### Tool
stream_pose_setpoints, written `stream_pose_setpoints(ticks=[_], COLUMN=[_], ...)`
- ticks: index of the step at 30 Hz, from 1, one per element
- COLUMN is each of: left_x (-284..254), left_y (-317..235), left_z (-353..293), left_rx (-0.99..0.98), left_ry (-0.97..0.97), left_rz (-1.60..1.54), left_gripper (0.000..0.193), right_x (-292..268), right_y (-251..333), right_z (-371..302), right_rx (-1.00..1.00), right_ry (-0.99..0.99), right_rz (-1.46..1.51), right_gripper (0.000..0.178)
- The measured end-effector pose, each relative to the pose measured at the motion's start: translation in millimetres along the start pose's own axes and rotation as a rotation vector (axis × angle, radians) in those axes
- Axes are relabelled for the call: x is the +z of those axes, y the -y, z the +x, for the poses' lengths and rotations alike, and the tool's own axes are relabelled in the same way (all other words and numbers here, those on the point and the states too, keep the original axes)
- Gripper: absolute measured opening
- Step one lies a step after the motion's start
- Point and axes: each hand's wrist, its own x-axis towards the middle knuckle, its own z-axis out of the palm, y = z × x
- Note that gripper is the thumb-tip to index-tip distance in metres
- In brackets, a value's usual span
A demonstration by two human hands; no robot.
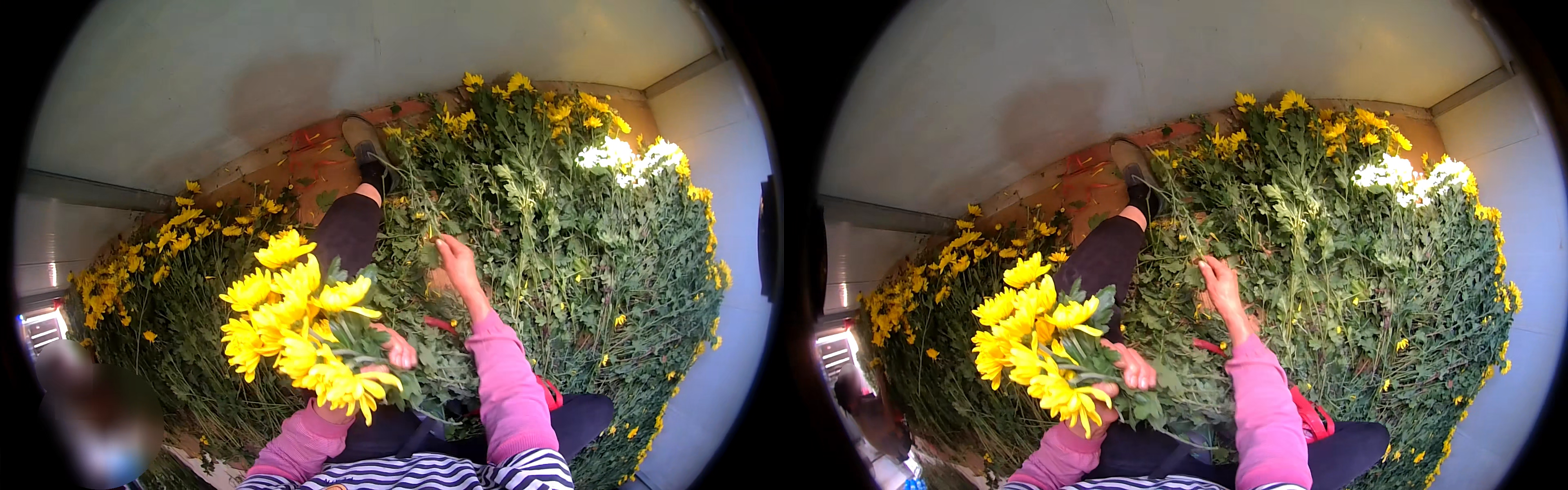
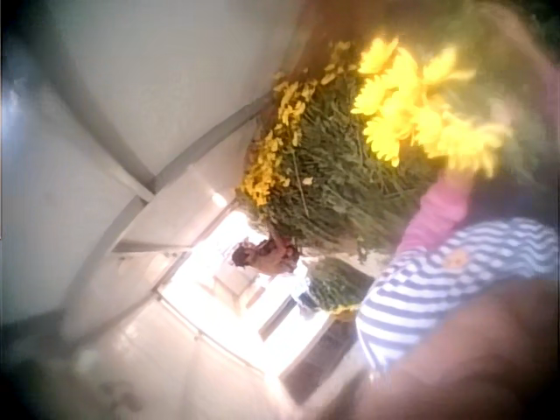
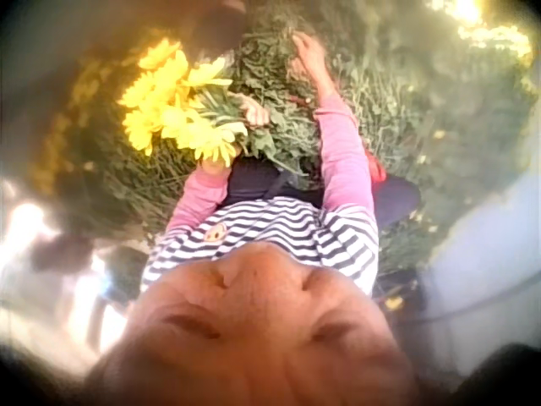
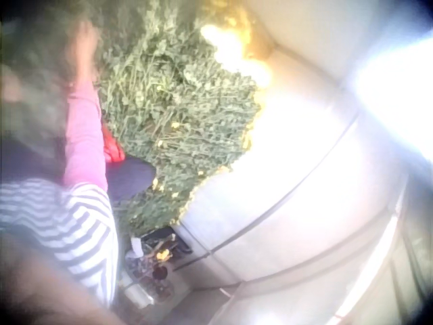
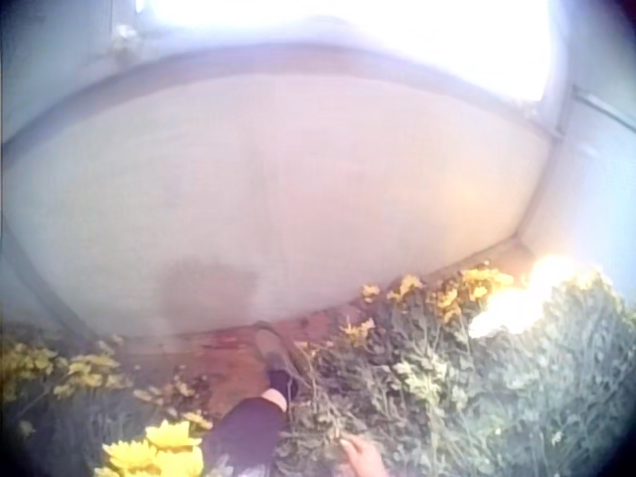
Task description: The person gathers yellow chrysanthemum flowers from a large pile on the floor, arranges them into a bunch, and secures the stems with a red rubber band. The person repeats this process to create multiple bouquets.
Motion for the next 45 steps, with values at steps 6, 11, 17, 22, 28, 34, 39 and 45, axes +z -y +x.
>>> stream_pose_setpoints(ticks=[6, 11, 17, 22, 28, 34, 39, 45], left_x=[24, 9, -80, -32, -10, 4, 13, 26], left_y=[-21, -20, 29, 22, 12, -26, -28, -26], left_z=[12, 13, -7, -7, -6, -17, -13, 4], left_rx=[0.138, 0.052, 0.109, 0.166, 0.086, 0.129, 0.132, 0.006], left_ry=[-0.142, -0.059, -0.118, -0.003, 0.171, 0.219, 0.211, 0.183], left_rz=[0.086, 0.072, 0.160, 0.489, 0.119, 0.029, 0.140, 0.215], left_gripper=[0.052, 0.036, 0.023, 0.029, 0.046, 0.022, 0.022, 0.071], right_x=[-63, -82, -82, -71, -52, -110, -99, -57], right_y=[67, 64, 114, 201, 244, 198, 217, 220], right_z=[-111, -185, -194, -172, -157, -98, -150, -163], right_rx=[-0.172, -0.246, -0.620, -0.668, -0.587, -0.545, -0.303, -0.419], right_ry=[0.081, 0.267, 0.187, 0.153, 0.172, -0.293, 0.159, 0.217], right_rz=[-0.072, -0.073, -0.373, 0.119, 0.275, 0.519, 0.358, 0.270], right_gripper=[0.026, 0.023, 0.050, 0.064, 0.019, 0.015, 0.012, 0.024])
